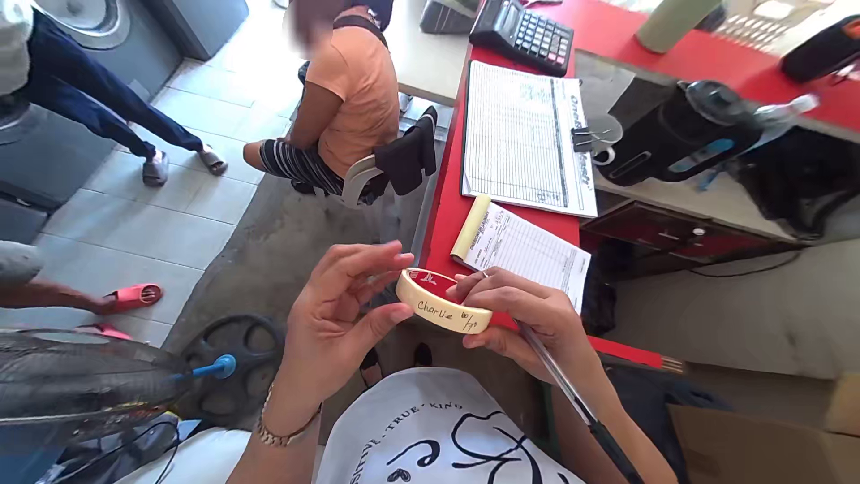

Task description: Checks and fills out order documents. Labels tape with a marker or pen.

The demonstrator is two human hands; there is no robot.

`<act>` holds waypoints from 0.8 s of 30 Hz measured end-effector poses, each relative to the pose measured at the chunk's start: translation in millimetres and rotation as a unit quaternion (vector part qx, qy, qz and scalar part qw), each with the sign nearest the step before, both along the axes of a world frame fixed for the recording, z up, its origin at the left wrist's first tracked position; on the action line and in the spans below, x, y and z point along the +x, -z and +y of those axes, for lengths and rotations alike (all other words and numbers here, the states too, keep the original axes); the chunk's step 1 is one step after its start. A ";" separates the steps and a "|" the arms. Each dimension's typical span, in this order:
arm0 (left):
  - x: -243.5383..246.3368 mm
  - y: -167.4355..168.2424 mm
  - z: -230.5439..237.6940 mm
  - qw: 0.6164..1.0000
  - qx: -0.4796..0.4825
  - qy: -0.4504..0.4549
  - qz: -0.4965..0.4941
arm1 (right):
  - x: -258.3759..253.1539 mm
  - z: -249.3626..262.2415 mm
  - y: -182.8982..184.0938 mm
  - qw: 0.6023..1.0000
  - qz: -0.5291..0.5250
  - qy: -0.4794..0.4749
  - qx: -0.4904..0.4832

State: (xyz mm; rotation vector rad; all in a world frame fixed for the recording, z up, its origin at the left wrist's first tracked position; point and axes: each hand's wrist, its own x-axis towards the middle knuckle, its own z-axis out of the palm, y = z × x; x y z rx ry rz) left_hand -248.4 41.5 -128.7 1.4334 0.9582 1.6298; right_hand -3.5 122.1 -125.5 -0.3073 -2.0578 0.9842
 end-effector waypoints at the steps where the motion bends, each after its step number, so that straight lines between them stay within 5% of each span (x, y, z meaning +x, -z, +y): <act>1: -0.9 0.7 -0.5 1.000 0.002 0.000 0.005 | -0.2 0.4 -1.3 1.000 -0.005 -0.001 0.006; 15: 8.3 1.8 -5.4 0.977 0.112 -0.147 0.109 | -1.0 3.7 -8.6 0.997 -0.023 0.043 0.066; 24: 14.1 -0.7 1.8 0.978 0.087 -0.160 0.100 | -4.3 1.7 -8.7 0.991 -0.037 0.075 0.109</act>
